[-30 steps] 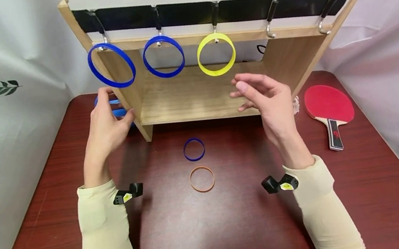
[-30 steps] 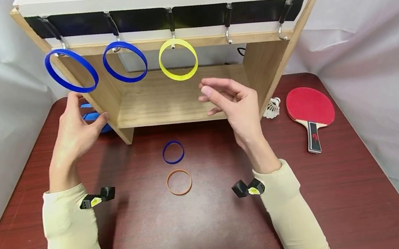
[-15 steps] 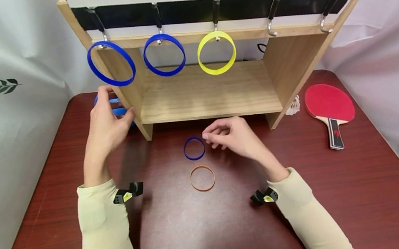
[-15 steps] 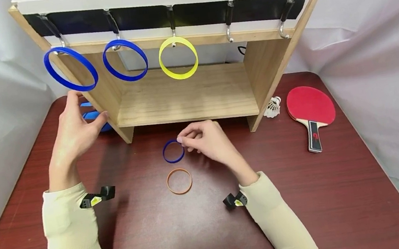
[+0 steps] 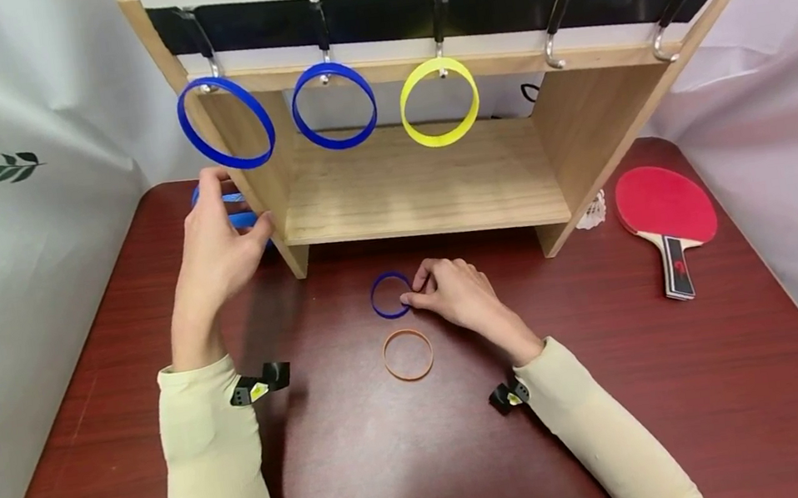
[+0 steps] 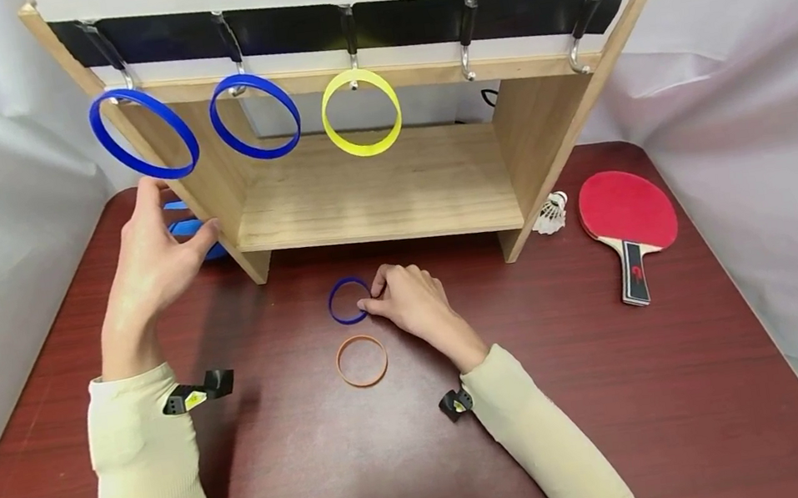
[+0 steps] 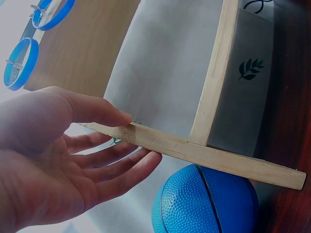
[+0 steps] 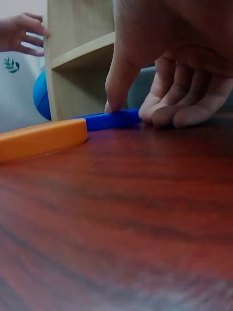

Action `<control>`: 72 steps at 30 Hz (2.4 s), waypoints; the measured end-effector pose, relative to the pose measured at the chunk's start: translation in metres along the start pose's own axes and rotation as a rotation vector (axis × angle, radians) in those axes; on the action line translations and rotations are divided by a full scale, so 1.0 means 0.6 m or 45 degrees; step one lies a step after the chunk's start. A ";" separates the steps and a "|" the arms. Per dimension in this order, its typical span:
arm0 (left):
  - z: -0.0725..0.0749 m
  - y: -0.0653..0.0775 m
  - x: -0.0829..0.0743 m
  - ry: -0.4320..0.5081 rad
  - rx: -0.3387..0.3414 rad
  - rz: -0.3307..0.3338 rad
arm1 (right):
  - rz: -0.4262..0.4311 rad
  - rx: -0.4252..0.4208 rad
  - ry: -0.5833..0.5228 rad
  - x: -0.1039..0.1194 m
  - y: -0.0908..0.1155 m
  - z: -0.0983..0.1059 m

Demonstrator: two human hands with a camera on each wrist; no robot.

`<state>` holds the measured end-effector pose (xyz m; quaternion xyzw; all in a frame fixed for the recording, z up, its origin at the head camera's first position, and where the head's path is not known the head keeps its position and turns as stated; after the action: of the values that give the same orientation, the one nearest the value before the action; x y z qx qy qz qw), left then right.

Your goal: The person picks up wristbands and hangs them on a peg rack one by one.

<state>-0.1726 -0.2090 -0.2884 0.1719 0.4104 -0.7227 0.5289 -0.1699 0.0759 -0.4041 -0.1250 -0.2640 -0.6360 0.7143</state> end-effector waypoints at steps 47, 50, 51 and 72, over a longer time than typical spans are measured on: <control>-0.001 -0.001 -0.003 -0.007 0.008 -0.001 | 0.420 -0.057 0.208 -0.001 0.036 0.095; -0.001 0.000 -0.003 -0.002 0.007 -0.003 | 0.416 -0.066 0.223 -0.002 0.037 0.096; -0.001 0.000 -0.003 -0.003 0.007 -0.004 | 0.415 -0.069 0.227 -0.002 0.038 0.097; -0.002 0.001 -0.005 -0.020 0.013 0.017 | 0.489 -0.153 0.061 0.008 0.058 0.130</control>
<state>-0.1715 -0.2064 -0.2874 0.1719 0.4014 -0.7225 0.5360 -0.1525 0.1173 -0.3314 -0.2002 -0.1799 -0.5053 0.8199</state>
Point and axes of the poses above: each hand's wrist, its own y-axis away from the middle knuckle, its own z-axis out of the back of the hand, x = y × z, the point moved 2 cm from there along -y, towards the middle knuckle, and after that the axes turned 10 degrees about -z, right-handed, at the moved point
